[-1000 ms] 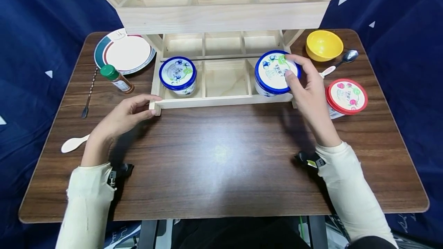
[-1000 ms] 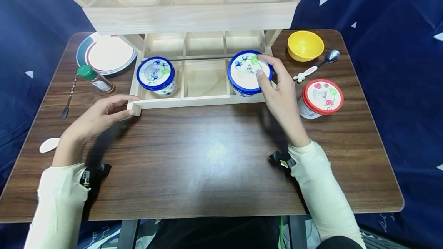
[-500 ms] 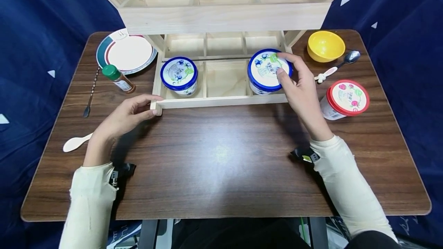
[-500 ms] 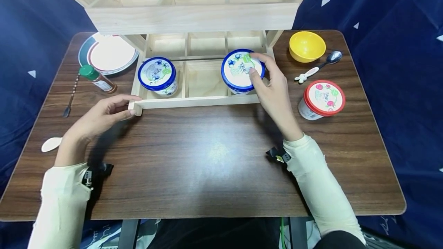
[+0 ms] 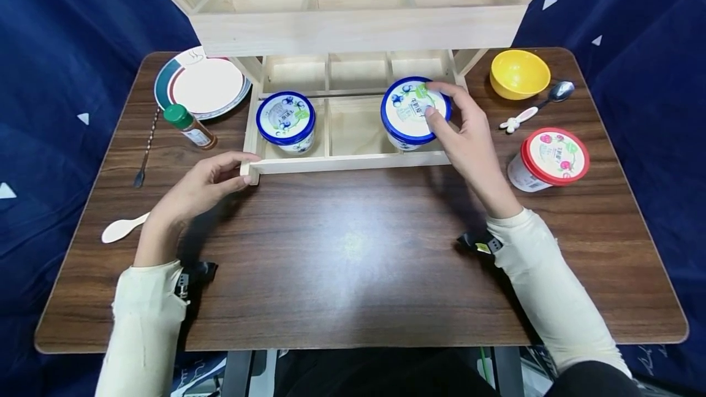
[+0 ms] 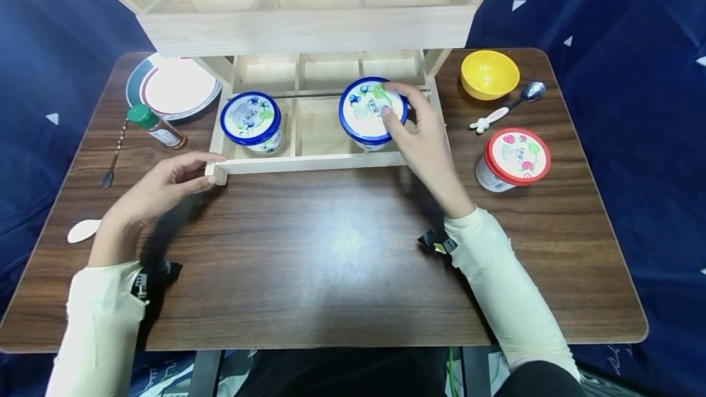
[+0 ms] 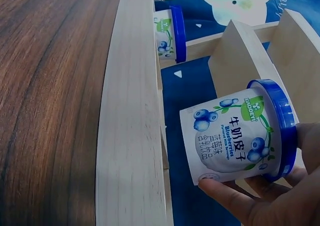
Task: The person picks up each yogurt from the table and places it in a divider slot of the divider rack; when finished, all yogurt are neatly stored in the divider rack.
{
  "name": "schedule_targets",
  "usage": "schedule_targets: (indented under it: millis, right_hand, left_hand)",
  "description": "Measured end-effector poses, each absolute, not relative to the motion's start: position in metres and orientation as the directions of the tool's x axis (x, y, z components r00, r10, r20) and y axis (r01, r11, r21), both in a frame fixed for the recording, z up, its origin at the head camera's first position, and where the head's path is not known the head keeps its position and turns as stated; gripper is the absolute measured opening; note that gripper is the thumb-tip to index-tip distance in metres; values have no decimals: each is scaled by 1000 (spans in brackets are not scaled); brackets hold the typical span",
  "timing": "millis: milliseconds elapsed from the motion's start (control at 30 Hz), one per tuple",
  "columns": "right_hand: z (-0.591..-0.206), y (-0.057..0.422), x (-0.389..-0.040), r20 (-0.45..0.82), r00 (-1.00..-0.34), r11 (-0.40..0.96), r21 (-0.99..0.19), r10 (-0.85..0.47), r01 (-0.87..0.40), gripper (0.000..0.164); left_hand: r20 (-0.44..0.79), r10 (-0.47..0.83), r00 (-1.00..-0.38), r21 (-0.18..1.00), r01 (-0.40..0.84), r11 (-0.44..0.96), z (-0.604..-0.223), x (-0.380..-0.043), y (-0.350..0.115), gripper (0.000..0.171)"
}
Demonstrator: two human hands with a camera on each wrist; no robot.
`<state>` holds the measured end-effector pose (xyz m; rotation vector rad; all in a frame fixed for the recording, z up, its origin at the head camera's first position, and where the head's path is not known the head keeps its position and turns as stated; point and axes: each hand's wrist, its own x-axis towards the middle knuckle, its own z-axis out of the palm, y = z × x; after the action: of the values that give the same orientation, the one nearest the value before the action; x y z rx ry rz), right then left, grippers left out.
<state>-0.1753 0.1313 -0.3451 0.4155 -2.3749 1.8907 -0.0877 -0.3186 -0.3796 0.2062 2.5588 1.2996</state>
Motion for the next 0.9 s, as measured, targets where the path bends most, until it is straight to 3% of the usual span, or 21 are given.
schedule_targets:
  millis: [900]
  right_hand:
    - [-353, 100, -193, 235, -947, 166, -947, -221, -274, 40]
  left_hand:
    - [-161, 254, -954, 811, 19, 585, -379, -88, -316, 39]
